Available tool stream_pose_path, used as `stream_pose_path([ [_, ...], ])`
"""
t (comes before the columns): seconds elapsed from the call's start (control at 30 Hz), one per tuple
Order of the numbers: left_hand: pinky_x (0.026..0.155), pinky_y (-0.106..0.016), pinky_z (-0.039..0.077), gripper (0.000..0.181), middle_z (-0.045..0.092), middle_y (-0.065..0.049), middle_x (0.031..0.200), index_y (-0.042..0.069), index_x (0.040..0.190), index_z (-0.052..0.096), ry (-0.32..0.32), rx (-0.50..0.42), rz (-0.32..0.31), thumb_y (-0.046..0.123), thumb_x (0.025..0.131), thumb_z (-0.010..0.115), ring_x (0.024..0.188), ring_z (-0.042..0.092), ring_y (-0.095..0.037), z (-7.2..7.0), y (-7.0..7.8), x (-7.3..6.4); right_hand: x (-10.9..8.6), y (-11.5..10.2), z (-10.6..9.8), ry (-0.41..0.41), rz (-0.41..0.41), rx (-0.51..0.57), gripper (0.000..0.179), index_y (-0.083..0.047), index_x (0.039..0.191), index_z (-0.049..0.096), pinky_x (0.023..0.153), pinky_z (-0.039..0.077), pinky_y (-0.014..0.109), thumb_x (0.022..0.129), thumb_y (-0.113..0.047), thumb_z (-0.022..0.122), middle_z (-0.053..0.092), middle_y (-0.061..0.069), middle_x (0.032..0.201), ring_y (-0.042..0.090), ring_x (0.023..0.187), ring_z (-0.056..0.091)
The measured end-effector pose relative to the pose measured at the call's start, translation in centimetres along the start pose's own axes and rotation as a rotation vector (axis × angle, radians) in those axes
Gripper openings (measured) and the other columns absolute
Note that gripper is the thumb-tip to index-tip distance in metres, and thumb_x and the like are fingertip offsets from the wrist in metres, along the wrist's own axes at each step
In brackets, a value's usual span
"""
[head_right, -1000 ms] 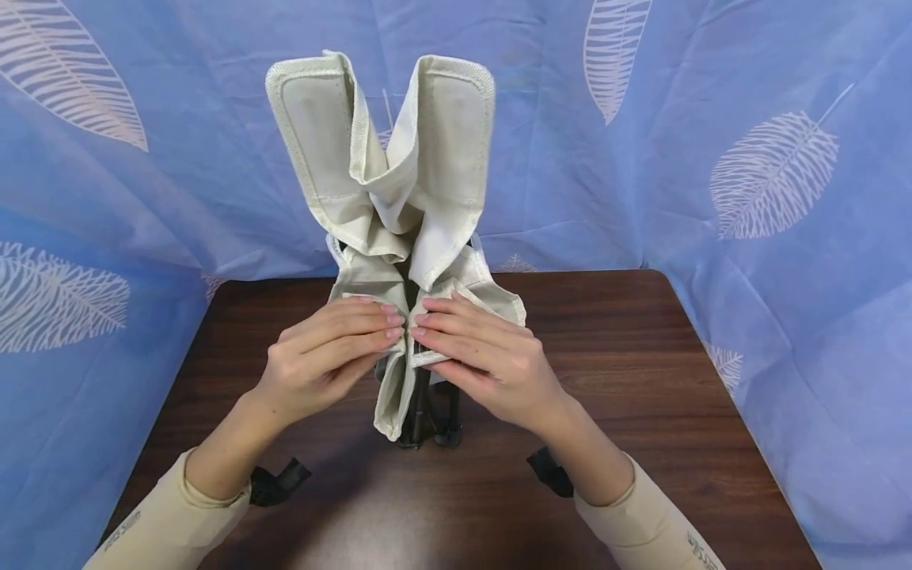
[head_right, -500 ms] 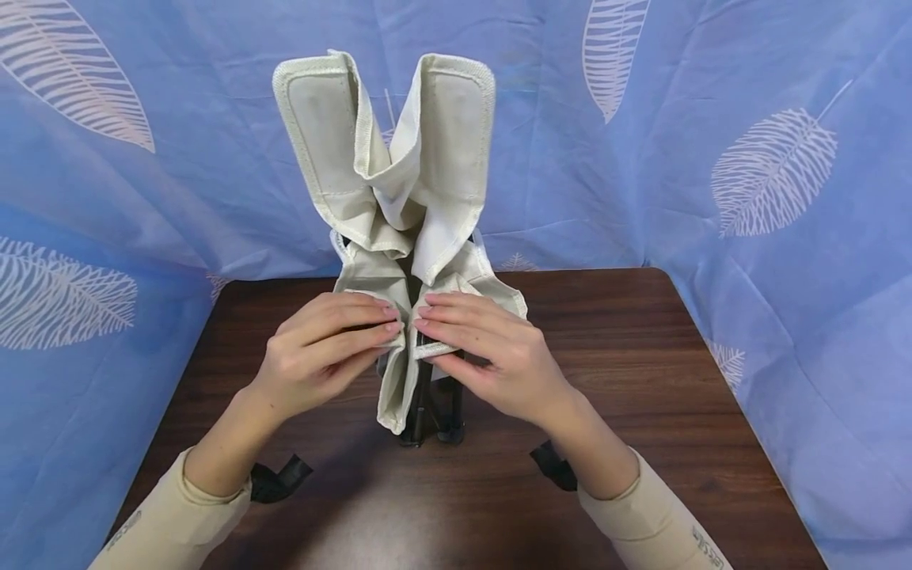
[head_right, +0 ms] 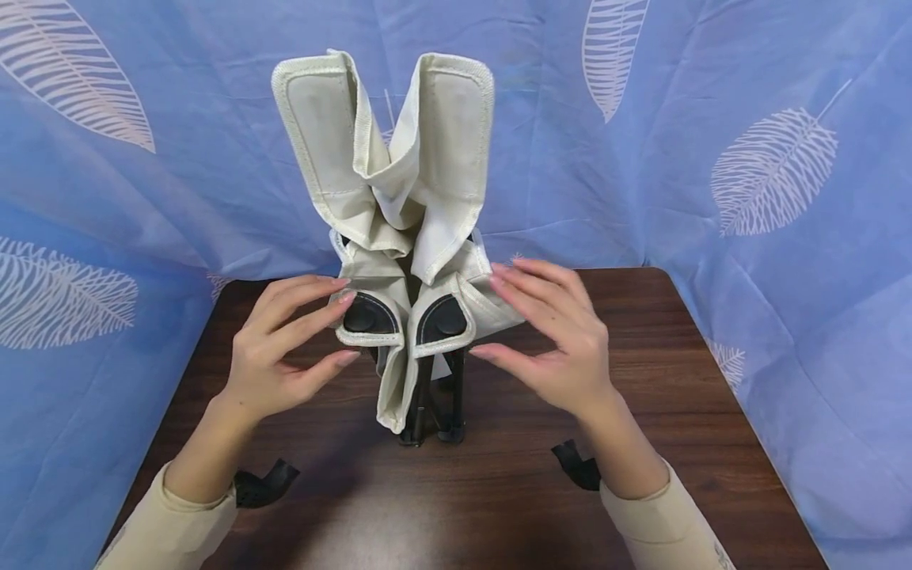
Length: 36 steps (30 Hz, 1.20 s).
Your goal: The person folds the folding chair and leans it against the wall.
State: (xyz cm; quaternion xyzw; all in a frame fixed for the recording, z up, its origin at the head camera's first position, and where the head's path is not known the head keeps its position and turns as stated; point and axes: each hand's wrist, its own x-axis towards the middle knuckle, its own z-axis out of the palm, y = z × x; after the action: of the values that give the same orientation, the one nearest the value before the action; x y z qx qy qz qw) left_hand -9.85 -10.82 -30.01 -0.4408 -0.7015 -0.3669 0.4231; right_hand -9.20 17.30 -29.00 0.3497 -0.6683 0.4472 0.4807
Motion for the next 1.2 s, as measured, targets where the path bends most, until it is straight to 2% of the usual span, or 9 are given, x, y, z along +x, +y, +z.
stream_pose_path([
  [0.1, 0.102, -0.040, 0.045, 0.051, 0.065, -0.022, 0.120, -0.006, 0.119, 0.065, 0.016, 0.002, -0.096, 0.037, 0.091, 0.065, 0.112, 0.058, -0.038, -0.2, -0.6, -1.4, -1.4, 0.8, -0.6, 0.126, 0.113, -0.092, 0.072, 0.003, 0.115, 0.069, 0.101, 0.039, 0.028, 0.079, -0.059, 0.071, 0.069, 0.010, 0.118, 0.019, 0.114, 0.056],
  [0.2, 0.111, -0.035, 0.039, 0.063, 0.058, -0.020, 0.132, -0.005, 0.133, 0.054, -0.025, 0.027, -0.240, 0.044, 0.094, 0.058, 0.123, 0.052, -0.036, -0.3, -1.4, -3.3, -3.9, 2.1, -1.6, 0.079, 0.253, -0.141, 0.087, 0.007, 0.128, 0.057, 0.106, 0.034, 0.028, 0.081, -0.065, 0.065, 0.060, 0.015, 0.132, 0.018, 0.124, 0.048],
  [0.37, 0.117, -0.028, 0.031, 0.063, 0.049, -0.013, 0.146, 0.005, 0.149, 0.036, -0.082, 0.062, -0.491, 0.035, 0.097, 0.056, 0.137, 0.044, -0.027, 0.0, -3.3, -7.2, -9.4, 4.5, -2.7, -0.329, 0.535, -0.175, 0.073, -0.002, 0.144, 0.043, 0.117, 0.030, 0.043, 0.088, -0.041, 0.068, 0.044, 0.018, 0.148, 0.029, 0.139, 0.038],
  [0.47, 0.117, -0.034, 0.034, 0.062, 0.047, -0.012, 0.148, 0.008, 0.151, 0.034, -0.124, 0.054, -0.603, 0.015, 0.094, 0.061, 0.138, 0.043, -0.026, 0.6, -4.0, -9.4, -12.9, 5.1, -2.3, -0.614, 0.685, -0.188, 0.074, -0.005, 0.148, 0.038, 0.114, 0.028, 0.059, 0.086, -0.029, 0.072, 0.037, 0.018, 0.153, 0.039, 0.142, 0.033],
  [0.53, 0.115, -0.042, 0.035, 0.065, 0.046, -0.014, 0.148, 0.009, 0.151, 0.033, -0.188, 0.040, -0.667, 0.009, 0.092, 0.062, 0.138, 0.043, -0.029, 1.0, -4.1, -10.7, -15.1, 5.3, -1.8, -0.769, 0.741, -0.182, 0.079, -0.005, 0.149, 0.034, 0.112, 0.028, 0.064, 0.085, -0.032, 0.072, 0.033, 0.019, 0.155, 0.041, 0.143, 0.030],
  [0.67, 0.112, -0.057, 0.035, 0.066, 0.041, -0.022, 0.149, 0.002, 0.150, 0.031, -0.369, 0.008, -0.786, 0.011, 0.092, 0.061, 0.139, 0.040, -0.038, 2.0, -3.6, -12.6, -18.3, 5.4, -0.5, -0.934, 0.757, -0.124, 0.089, -0.006, 0.153, 0.027, 0.112, 0.028, 0.064, 0.084, -0.042, 0.073, 0.030, 0.017, 0.158, 0.040, 0.145, 0.028],
  [0.87, 0.114, -0.056, 0.031, 0.073, 0.034, -0.022, 0.154, 0.000, 0.153, 0.023, -0.598, -0.049, -0.883, 0.015, 0.093, 0.061, 0.141, 0.035, -0.039, 3.7, -3.0, -15.3, -20.4, 5.2, 1.3, -0.962, 0.739, -0.088, 0.090, -0.002, 0.150, 0.033, 0.112, 0.033, 0.058, 0.081, -0.043, 0.075, 0.033, 0.021, 0.155, 0.040, 0.143, 0.032],
  [1.1, 0.113, -0.052, 0.035, 0.066, 0.044, -0.020, 0.148, 0.000, 0.146, 0.039, -0.592, -0.076, -0.863, 0.020, 0.090, 0.066, 0.137, 0.042, -0.037, 5.7, -2.2, -18.6, -21.1, 4.9, 2.2, -0.999, 0.748, -0.125, 0.084, -0.006, 0.149, 0.036, 0.110, 0.034, 0.062, 0.084, -0.044, 0.071, 0.036, 0.020, 0.154, 0.044, 0.141, 0.034],
  [1.2, 0.114, -0.055, 0.033, 0.073, 0.040, -0.024, 0.149, -0.002, 0.148, 0.034, -0.647, -0.083, -0.890, 0.024, 0.089, 0.068, 0.139, 0.039, -0.041, 6.5, -1.9, -19.7, -21.5, 4.8, 2.4, -1.030, 0.743, -0.163, 0.081, -0.007, 0.149, 0.037, 0.107, 0.035, 0.066, 0.086, -0.047, 0.068, 0.038, 0.021, 0.152, 0.045, 0.140, 0.034],
])
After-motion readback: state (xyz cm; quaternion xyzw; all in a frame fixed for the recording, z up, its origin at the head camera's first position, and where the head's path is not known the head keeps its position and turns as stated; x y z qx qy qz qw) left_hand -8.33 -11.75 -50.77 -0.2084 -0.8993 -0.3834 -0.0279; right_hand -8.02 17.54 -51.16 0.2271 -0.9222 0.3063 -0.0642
